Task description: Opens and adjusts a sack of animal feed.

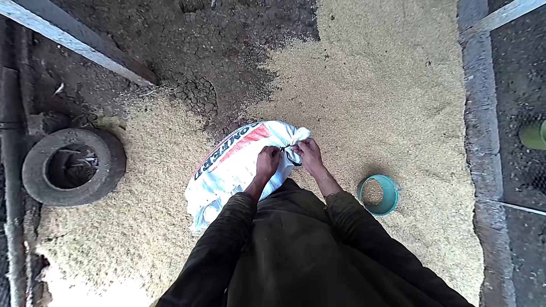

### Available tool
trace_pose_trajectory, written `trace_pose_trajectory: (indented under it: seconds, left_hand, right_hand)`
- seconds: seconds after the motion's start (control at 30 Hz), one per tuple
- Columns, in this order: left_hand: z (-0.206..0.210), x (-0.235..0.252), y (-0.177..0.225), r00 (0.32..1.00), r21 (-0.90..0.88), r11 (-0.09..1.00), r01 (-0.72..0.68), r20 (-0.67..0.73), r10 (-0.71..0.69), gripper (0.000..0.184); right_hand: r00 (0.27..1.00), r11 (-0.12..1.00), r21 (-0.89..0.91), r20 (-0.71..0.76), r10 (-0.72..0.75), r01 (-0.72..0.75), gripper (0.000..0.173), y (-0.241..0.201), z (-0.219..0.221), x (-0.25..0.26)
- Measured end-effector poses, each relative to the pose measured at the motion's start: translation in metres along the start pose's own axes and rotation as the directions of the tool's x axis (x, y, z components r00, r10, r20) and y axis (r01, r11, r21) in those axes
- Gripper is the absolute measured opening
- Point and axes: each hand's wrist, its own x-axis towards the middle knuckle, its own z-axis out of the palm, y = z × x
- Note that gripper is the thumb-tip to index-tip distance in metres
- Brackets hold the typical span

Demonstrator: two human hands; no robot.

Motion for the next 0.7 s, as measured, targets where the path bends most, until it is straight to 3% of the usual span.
trace_pose_trajectory:
  seconds: [0.07, 0.1, 0.2, 0.27, 0.4, 0.57, 0.7]
  left_hand:
    - [0.004, 0.000, -0.001, 1.000, 0.015, 0.999, 0.030, -0.001, -0.030, 0.024]
    - [0.005, 0.001, -0.001, 0.999, 0.022, 0.999, 0.037, -0.005, -0.037, 0.024]
    - [0.011, 0.000, -0.003, 0.999, 0.045, 0.998, 0.047, -0.018, -0.046, 0.025]
    - [0.015, -0.003, -0.003, 0.999, 0.057, 0.997, 0.049, -0.024, -0.047, 0.027]
    - [0.016, -0.005, -0.003, 0.999, 0.073, 0.996, 0.043, 0.023, -0.045, 0.033]
    - [0.012, -0.014, -0.012, 1.000, 0.057, 0.998, -0.014, 0.023, 0.013, 0.029]
    - [0.013, -0.023, -0.019, 0.994, 0.160, 0.982, -0.103, 0.056, 0.095, 0.027]
  right_hand:
    - [0.990, 0.938, -0.340, -0.093, -0.104, 0.066, 0.028, -0.008, 0.003, -0.014]
    - [0.980, 0.872, -0.472, -0.067, -0.186, 0.133, 0.028, -0.012, 0.005, -0.024]
    - [0.912, 0.671, -0.621, 0.225, -0.342, 0.405, 0.023, -0.015, 0.014, -0.040]
    - [0.892, 0.545, -0.706, 0.359, -0.276, 0.453, 0.023, -0.015, 0.022, -0.033]
    - [0.945, 0.357, -0.879, 0.325, -0.034, 0.315, 0.026, -0.016, 0.030, -0.005]
    - [0.951, 0.290, -0.918, 0.303, 0.067, 0.272, 0.026, -0.017, 0.034, 0.009]
    - [0.939, 0.267, -0.923, 0.319, 0.124, 0.278, 0.024, -0.021, 0.038, 0.015]
